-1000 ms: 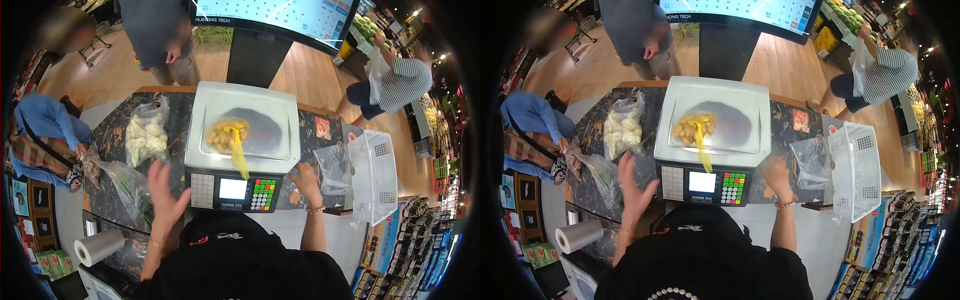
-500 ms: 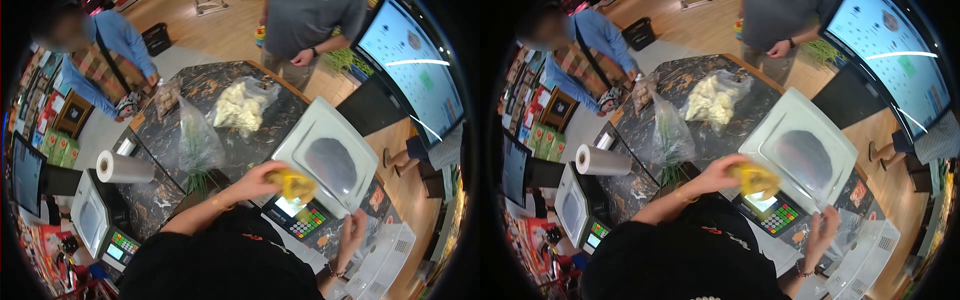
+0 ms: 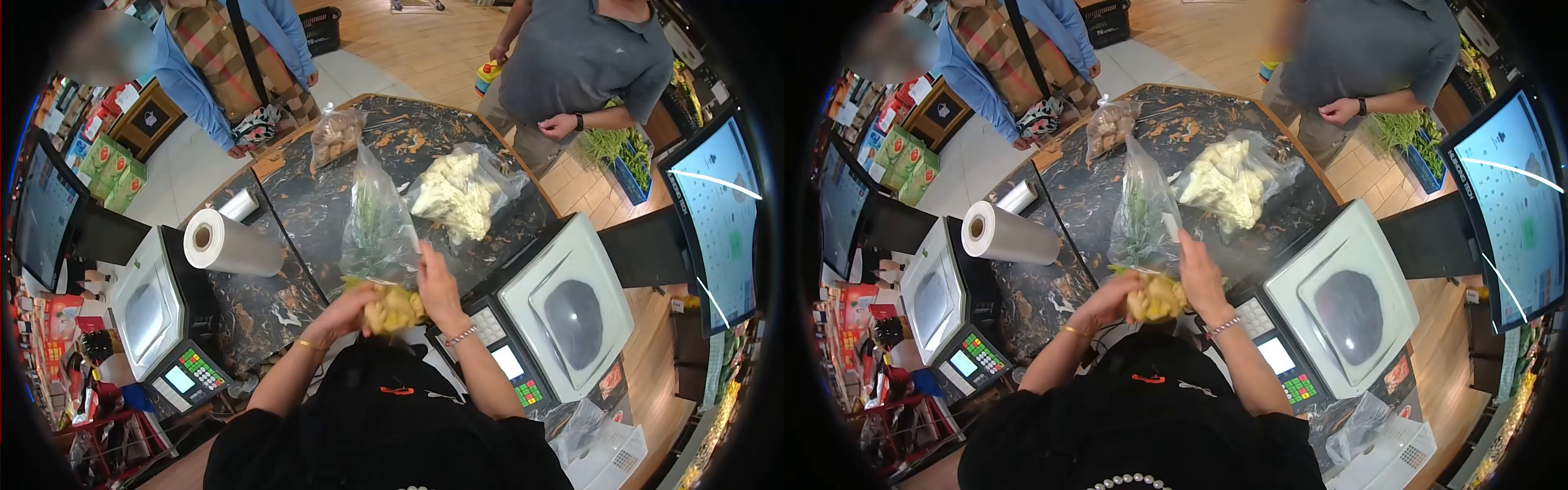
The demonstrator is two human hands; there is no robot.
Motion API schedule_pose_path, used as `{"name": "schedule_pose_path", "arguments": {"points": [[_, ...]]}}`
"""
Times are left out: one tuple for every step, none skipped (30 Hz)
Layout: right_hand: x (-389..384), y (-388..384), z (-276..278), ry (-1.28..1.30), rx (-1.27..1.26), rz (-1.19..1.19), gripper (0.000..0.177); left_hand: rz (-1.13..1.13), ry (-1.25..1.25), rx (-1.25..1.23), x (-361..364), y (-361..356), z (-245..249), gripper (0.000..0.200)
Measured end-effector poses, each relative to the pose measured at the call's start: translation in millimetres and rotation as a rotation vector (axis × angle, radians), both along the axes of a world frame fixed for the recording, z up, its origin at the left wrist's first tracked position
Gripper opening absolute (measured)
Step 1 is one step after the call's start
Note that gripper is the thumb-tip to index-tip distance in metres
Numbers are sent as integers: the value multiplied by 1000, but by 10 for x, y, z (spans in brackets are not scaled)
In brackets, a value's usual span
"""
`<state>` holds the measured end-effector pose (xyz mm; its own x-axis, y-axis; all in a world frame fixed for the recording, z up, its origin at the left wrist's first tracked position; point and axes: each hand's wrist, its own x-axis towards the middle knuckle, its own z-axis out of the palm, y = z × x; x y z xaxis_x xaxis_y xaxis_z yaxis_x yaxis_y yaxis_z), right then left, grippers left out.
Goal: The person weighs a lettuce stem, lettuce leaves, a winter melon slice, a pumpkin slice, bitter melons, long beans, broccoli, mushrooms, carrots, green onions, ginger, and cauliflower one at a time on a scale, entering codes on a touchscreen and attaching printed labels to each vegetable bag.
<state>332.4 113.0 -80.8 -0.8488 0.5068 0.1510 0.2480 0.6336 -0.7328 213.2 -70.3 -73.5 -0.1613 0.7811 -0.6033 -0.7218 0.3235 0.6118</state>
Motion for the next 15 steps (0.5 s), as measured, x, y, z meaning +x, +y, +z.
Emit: {"name": "schedule_pose_path", "arguments": {"points": [[8, 43, 97, 3, 28, -24, 51, 30, -26, 106, -177, 81, -126, 31], [18, 61, 139, 37, 37, -8, 51, 58, -53, 212, -296, 133, -259, 30], [45, 67, 170, 72, 46, 4, 50, 198, -59, 206, -303, 182, -189, 31], [46, 82, 185, 112, 58, 14, 50, 337, -60, 202, -299, 279, -41, 32], [26, 45, 163, 87, 26, 19, 50, 475, -62, 196, -288, 384, 40, 33], [-21, -11, 158, 137, 41, 16, 50, 547, -119, 267, -230, 494, 22, 35], [-80, -73, 160, 187, 56, 16, 51, 621, -177, 336, -141, 617, -19, 36], [-135, -105, 169, 236, 70, 17, 51, 696, -235, 404, -93, 715, -72, 38], [-165, -110, 206, 212, 47, 2, 50, 693, -177, 458, -112, 808, -72, 43], [-181, -53, 242, 132, 95, -53, 49, 715, -189, 456, -159, 817, -61, 43], [-187, 63, 278, 55, 146, -107, 49, 738, -199, 458, -226, 810, -41, 42], [-167, 167, 299, -27, 195, -157, 49, 767, -212, 456, -276, 795, 11, 42], [-150, 242, 293, 24, 273, -165, 49, 793, -220, 487, -335, 757, 5, 40], [-185, 263, 284, 47, 327, -140, 50, 793, -263, 509, -357, 747, 2, 40], [-260, 277, 294, 70, 378, -113, 50, 794, -303, 528, -377, 731, 1, 39]]}}
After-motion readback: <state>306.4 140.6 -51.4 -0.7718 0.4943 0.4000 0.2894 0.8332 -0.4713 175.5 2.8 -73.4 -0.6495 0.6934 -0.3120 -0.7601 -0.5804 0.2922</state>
